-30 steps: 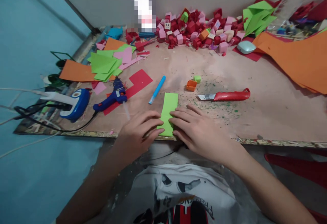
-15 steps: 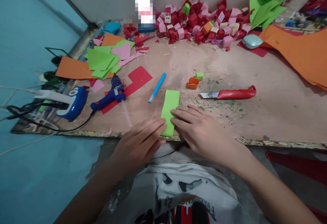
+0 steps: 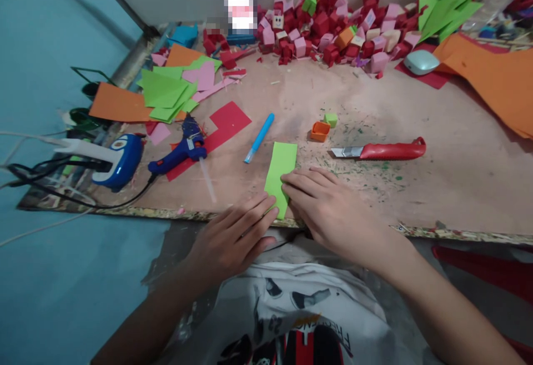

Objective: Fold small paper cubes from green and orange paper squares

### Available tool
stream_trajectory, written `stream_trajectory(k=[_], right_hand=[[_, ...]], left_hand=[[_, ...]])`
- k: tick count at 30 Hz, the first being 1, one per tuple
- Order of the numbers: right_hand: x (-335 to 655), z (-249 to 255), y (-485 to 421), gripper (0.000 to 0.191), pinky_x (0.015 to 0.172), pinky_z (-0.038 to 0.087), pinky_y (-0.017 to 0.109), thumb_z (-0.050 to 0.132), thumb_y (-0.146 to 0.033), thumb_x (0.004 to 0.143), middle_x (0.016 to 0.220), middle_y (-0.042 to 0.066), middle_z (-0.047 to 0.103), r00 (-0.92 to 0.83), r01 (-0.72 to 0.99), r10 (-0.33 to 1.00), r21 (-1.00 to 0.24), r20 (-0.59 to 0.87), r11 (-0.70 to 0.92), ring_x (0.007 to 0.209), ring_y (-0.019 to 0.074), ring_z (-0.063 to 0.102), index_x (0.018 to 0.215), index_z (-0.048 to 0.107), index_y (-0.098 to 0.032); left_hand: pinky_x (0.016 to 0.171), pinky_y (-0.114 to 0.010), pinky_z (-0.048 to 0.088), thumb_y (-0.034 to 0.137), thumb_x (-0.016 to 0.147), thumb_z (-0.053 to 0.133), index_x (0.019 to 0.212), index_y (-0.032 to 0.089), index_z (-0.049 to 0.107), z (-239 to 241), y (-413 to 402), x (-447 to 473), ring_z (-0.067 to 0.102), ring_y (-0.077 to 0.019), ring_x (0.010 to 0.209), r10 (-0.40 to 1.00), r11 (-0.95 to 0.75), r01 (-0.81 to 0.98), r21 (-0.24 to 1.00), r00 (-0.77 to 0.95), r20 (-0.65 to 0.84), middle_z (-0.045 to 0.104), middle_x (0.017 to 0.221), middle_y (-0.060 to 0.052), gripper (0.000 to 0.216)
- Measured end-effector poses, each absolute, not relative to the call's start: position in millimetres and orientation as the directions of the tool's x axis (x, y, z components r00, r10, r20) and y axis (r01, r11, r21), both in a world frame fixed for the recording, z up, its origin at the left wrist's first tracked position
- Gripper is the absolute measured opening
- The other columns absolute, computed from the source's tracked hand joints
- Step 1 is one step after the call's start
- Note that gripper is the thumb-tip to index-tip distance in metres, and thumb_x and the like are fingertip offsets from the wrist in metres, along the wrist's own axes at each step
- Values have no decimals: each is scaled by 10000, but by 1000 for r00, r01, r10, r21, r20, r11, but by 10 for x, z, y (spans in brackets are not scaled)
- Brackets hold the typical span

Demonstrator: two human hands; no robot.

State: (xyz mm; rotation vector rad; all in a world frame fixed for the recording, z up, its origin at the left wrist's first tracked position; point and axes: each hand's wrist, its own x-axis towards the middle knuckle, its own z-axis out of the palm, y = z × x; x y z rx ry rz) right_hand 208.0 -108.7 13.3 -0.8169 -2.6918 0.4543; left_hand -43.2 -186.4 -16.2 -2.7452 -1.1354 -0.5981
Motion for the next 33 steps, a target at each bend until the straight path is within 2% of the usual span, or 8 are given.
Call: stream_trajectory(k=[14,27,33], right_hand=[[2074,135,-1073,360,1128,522,577,500,-223,1129,1503,173,673,-795,491,585,-396,160,776,1355,371,633,1432,676,-142],[2058,118,-1072,408,1152,493,554,502,-184,1111,1552,160,646,-788,516,596,-360,156,777,1363,357,618,1495,636,-145],[2055,113,-1062,411,1145,492,551,493,-199,1116,1546,163,646,-791,512,591,-355,159,782,1362,360,621,1499,636,-164]], left_hand=[[1185,-441,530,389,1094,616,1386,73,685,-170,-1892,-402,670,-334,1403,663,-690,723,-15,640,388,705,1476,-202,436],[1170,-472,550,473,1085,620,1407,45,668,-156,-1968,-272,667,-376,1404,709,-624,780,-55,594,379,682,1490,-246,538],[1171,-493,560,512,1073,623,1471,88,632,-148,-2020,-241,627,-389,1450,738,-598,799,-58,578,349,647,1525,-268,582]])
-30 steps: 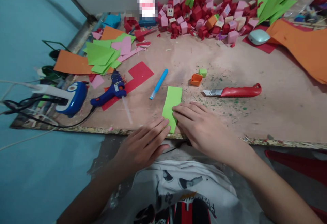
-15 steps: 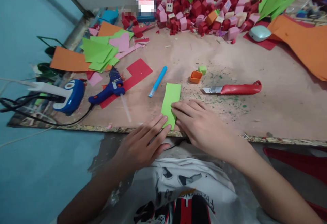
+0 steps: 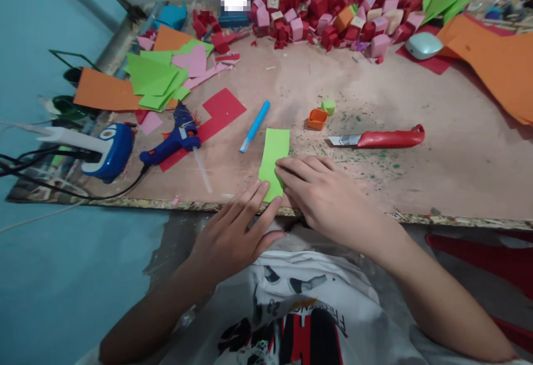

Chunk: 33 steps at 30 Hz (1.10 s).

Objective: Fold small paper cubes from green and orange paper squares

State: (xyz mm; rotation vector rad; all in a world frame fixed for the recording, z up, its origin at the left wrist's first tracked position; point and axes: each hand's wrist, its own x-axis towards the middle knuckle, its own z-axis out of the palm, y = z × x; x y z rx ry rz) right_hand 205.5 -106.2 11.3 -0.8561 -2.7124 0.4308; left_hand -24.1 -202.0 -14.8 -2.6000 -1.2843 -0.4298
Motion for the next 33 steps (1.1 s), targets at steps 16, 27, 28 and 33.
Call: stream_trajectory(k=[16,27,28,33], right_hand=[[2054,111,-1060,393,1146,485,551,487,-224,1130,1546,171,644,-783,529,605,-356,145,770,1368,365,616,1475,654,-135],[2046,113,-1077,401,1148,478,547,497,-236,1128,1533,159,656,-770,549,619,-335,155,766,1365,371,615,1485,650,-138],[2047,113,-1076,402,1151,474,546,497,-239,1130,1536,158,655,-770,549,619,-335,153,766,1369,371,612,1488,648,-135],[2052,106,-1068,407,1170,460,543,478,-250,1140,1549,150,648,-771,547,618,-339,153,766,1400,371,593,1496,640,-139]], left_hand=[[1266,-484,479,460,1095,598,1480,30,586,-181,-1987,-231,611,-343,1472,715,-651,759,8,610,342,653,1532,-237,577],[1092,-440,521,443,1092,599,1411,106,654,-71,-2039,-236,697,-300,1211,763,-598,801,24,560,324,758,1224,-162,466],[1089,-442,517,447,1090,601,1410,108,658,-60,-2047,-232,690,-301,1212,769,-593,805,31,554,319,757,1221,-156,469],[1184,-499,436,415,1103,580,1385,150,689,0,-2084,-208,686,-286,1166,811,-550,829,99,502,301,761,1208,-114,402]])
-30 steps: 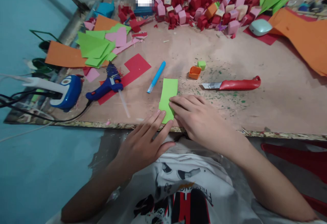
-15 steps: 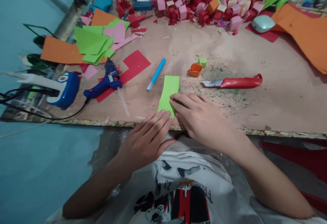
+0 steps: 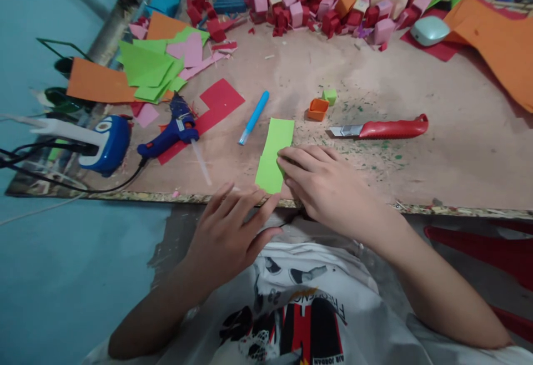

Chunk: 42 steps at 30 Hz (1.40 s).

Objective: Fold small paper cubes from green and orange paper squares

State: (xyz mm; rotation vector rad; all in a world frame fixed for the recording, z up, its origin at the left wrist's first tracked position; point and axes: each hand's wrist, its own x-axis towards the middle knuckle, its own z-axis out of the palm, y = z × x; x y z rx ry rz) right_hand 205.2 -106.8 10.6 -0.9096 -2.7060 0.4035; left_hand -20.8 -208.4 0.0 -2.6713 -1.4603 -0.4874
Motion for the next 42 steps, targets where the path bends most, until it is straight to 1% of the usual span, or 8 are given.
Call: stream_trajectory(k=[6,12,15,19,23,29,35,42], right_hand=[[2066,84,-1055,402,1146,473,536,472,-256,1145,1523,142,667,-772,540,614,-337,166,771,1371,364,611,1494,638,-146],[2094,92,-1044,380,1135,481,571,519,-264,1122,1512,158,666,-773,523,609,-365,178,770,1334,368,636,1459,664,-165],[2108,102,-1049,395,1150,491,552,525,-245,1118,1508,156,664,-760,512,620,-410,192,755,1350,352,634,1487,645,-172],[2136,90,-1048,376,1144,505,529,538,-229,1109,1472,174,680,-706,518,656,-437,267,735,1321,347,646,1451,659,-130],[2160,54,-1038,330,1093,527,521,539,-220,1103,1363,172,729,-638,554,701,-443,318,705,1226,345,665,1375,697,-119],[2162,54,-1027,271,1037,529,497,556,-222,1104,1203,145,769,-607,560,739,-503,292,659,1128,325,670,1284,738,-133],[2170,173,-1108,151,889,522,394,668,-295,1072,1017,76,791,-531,454,797,-698,287,554,970,254,688,1064,770,-185],[2081,297,-1352,220,764,548,312,748,-404,1016,904,45,790,-509,122,859,-983,55,135,854,206,731,919,794,-212]], left_hand=[[1263,-565,360,414,1115,556,1429,192,672,44,-2040,-291,680,-275,1146,808,-574,802,162,525,266,751,1198,-99,402],[962,-382,545,331,1131,518,1245,173,738,131,-1697,-359,697,-234,1077,827,-559,743,367,474,302,766,1168,-84,294],[996,-396,536,310,1103,575,1295,145,727,190,-1451,-366,680,-263,1155,845,-528,782,332,444,300,738,1245,-119,295],[1154,-499,461,364,1074,644,1450,121,644,211,-1223,-384,574,-349,1419,817,-577,788,217,564,122,626,1536,-178,448],[1160,-486,429,373,1096,612,1463,169,628,183,-1197,-381,579,-314,1440,815,-577,787,221,573,85,644,1544,-142,420],[1026,-436,479,253,1031,700,1405,176,648,165,-1277,-337,703,-283,1183,812,-583,766,271,538,228,766,1276,-117,386],[866,-343,534,95,958,648,1114,202,710,118,-1391,-257,695,-214,968,736,-632,669,391,361,572,743,1035,-67,199],[820,-344,484,36,912,668,1025,226,694,132,-1559,-122,662,-203,880,546,-587,801,121,281,789,746,944,-54,223]])
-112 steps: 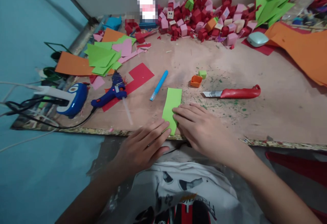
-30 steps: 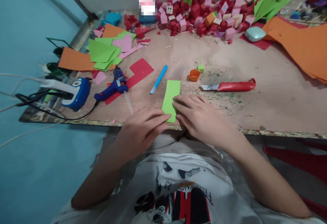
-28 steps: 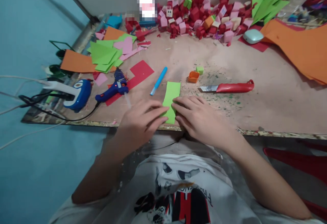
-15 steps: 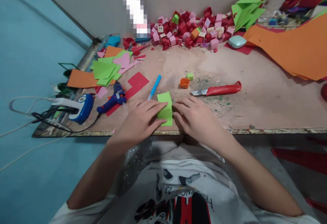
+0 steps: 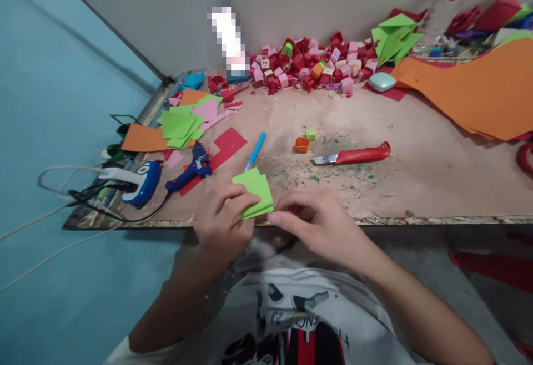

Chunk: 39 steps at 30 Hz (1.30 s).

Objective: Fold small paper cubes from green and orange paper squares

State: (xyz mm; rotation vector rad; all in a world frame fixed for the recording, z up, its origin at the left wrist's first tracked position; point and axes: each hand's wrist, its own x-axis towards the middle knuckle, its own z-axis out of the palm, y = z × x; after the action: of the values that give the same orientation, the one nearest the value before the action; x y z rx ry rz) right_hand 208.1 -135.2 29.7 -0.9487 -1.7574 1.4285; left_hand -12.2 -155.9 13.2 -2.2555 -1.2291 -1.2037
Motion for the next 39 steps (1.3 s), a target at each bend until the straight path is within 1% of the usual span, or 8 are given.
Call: stream_trajectory(k=[4,11,13,16,20,23,29,39], right_hand=[[1986,267,-1385,233,660,533,265,820,-430,953,836,22,757,-497,-44,867,-997,-29,-58,728,160,676,897,784,-206],[1996,233,-1350,159,675,558,254,780,-348,970,833,19,755,-396,-13,918,-1000,12,7,722,149,693,918,770,-198],[2028,249,-1348,134,677,569,258,731,-312,1002,847,24,766,-387,44,920,-996,54,77,731,156,714,933,767,-202],[2079,284,-1342,106,656,567,262,688,-258,1024,842,22,767,-388,161,909,-960,154,231,713,158,715,960,755,-206],[2111,293,-1337,119,720,593,312,646,-213,1040,931,49,810,-431,289,849,-845,305,450,796,193,746,990,753,-229],[2086,260,-1351,97,730,631,336,679,-240,1023,990,64,830,-374,289,875,-858,306,424,817,214,775,1057,770,-247],[2007,260,-1362,146,674,675,293,838,-317,913,909,41,847,-371,97,926,-989,66,109,756,214,816,1021,794,-229],[2021,255,-1339,122,580,594,278,727,-271,984,823,38,821,-316,253,933,-932,174,259,653,189,733,923,826,-233]], left_hand=[[825,-362,473,106,962,682,1088,204,714,60,-1620,-116,673,-213,886,447,-613,788,-59,408,796,775,949,-72,163],[909,-376,524,303,986,756,1236,210,733,53,-1772,-250,706,-223,981,477,-684,723,-99,546,689,780,1069,-83,268],[949,-392,545,421,992,753,1244,216,731,132,-1817,-306,696,-239,1043,527,-682,731,4,487,697,749,1094,-104,325],[948,-386,593,365,988,746,1342,239,703,242,-1793,-365,686,-252,1138,753,-529,727,437,165,637,712,1240,-135,378],[811,-301,654,341,976,739,1236,225,799,273,-1668,-341,775,-215,971,987,-153,378,913,106,121,811,1152,-94,291],[733,-268,667,342,946,761,980,186,852,244,-1640,-252,785,-186,793,999,17,241,970,23,-23,838,943,-60,184],[736,-249,681,245,861,806,910,181,858,230,-1666,-113,799,-176,778,994,-33,189,981,-92,51,849,915,-44,96],[741,-260,680,279,822,841,910,182,865,193,-1641,-125,801,-187,798,996,12,134,991,-91,0,848,906,-43,133]])
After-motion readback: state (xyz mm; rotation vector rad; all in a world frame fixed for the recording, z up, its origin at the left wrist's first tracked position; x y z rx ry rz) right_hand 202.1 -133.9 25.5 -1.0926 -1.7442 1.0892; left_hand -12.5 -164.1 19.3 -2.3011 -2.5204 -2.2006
